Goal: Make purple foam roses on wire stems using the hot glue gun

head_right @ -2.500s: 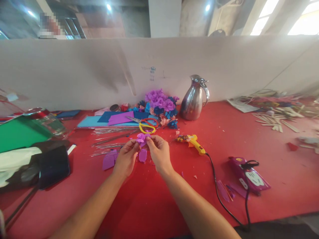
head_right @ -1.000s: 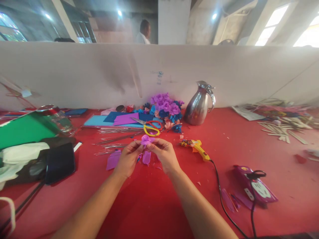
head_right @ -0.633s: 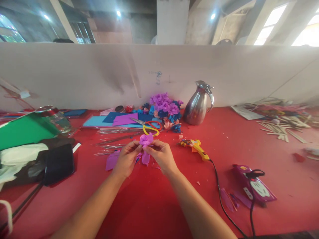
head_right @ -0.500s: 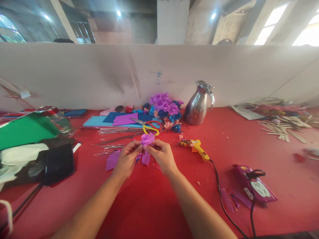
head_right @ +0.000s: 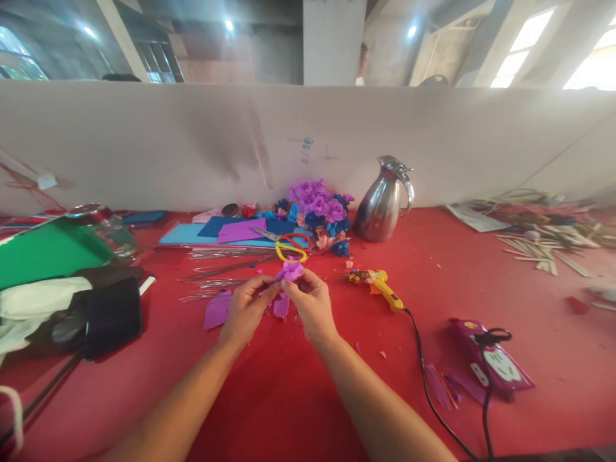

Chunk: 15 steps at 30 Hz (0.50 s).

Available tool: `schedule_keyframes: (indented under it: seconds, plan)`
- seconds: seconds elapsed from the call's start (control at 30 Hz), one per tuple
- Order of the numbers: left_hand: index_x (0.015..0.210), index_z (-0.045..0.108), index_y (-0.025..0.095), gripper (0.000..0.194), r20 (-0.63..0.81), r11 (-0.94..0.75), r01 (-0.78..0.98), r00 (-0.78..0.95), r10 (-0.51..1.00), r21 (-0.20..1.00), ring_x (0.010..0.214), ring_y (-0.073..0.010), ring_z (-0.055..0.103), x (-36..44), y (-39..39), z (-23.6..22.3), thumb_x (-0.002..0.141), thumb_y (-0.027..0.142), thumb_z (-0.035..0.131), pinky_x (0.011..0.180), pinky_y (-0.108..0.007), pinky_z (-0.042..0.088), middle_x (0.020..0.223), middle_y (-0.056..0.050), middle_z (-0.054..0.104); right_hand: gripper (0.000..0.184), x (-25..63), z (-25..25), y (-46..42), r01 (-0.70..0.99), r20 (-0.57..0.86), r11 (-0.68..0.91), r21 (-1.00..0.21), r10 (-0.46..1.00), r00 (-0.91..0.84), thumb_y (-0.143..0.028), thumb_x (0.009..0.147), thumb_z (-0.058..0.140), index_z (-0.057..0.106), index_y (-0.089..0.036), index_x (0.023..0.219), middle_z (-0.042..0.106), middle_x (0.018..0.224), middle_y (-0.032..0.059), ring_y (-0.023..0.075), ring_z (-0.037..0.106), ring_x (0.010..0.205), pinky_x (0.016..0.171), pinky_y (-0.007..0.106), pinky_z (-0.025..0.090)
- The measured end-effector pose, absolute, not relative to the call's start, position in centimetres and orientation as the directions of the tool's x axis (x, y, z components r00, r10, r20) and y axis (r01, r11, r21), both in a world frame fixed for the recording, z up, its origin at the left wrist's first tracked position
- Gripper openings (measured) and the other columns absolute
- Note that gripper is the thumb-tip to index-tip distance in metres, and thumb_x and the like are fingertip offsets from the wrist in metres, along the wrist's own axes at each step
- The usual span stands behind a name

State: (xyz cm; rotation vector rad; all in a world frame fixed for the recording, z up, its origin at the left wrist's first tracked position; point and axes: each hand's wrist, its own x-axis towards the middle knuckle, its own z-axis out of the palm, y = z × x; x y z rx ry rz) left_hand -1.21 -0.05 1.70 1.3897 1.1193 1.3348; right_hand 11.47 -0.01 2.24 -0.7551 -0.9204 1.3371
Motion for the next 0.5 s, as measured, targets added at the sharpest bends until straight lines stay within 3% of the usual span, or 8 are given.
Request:
schedule_keyframes:
  seconds: [0.27, 0.5]
  plan:
    - [0.089, 0.072, 0.021, 0.017, 0.262, -0.264, -0.054, -0.051, 0.964, 0.963, 0.081, -0.0183, 0.060, -0.96, -0.46, 1.70, 0.075, 0.030, 0.073, 0.077, -0.028, 0.046, 0.082, -0.003, 0.068, 0.020, 11.43, 2.54, -0.05, -0.528, 0.036, 0.026, -0.849, 0.999, -0.010, -0.033, 0.060, 0.082, 0.074, -0.022, 0.075, 0.067, 0.070, -0.0018, 0.0118, 0.055, 0.064, 0.065, 0.025, 0.046]
    - [0.086, 0.073, 0.019, 0.017, 0.219, -0.228, -0.110, -0.090, 0.972, 0.967, 0.081, -0.0188, 0.063, -1.20, 0.05, 0.81, 0.073, 0.029, 0.075, 0.080, -0.030, 0.048, 0.083, -0.003, 0.070, 0.014, 11.49, 2.02, 0.14, -0.572, 0.030, -0.009, -0.821, 0.998, -0.059, -0.029, 0.064, 0.081, 0.075, -0.021, 0.073, 0.067, 0.068, -0.0028, 0.0088, 0.054, 0.060, 0.059, 0.021, 0.044]
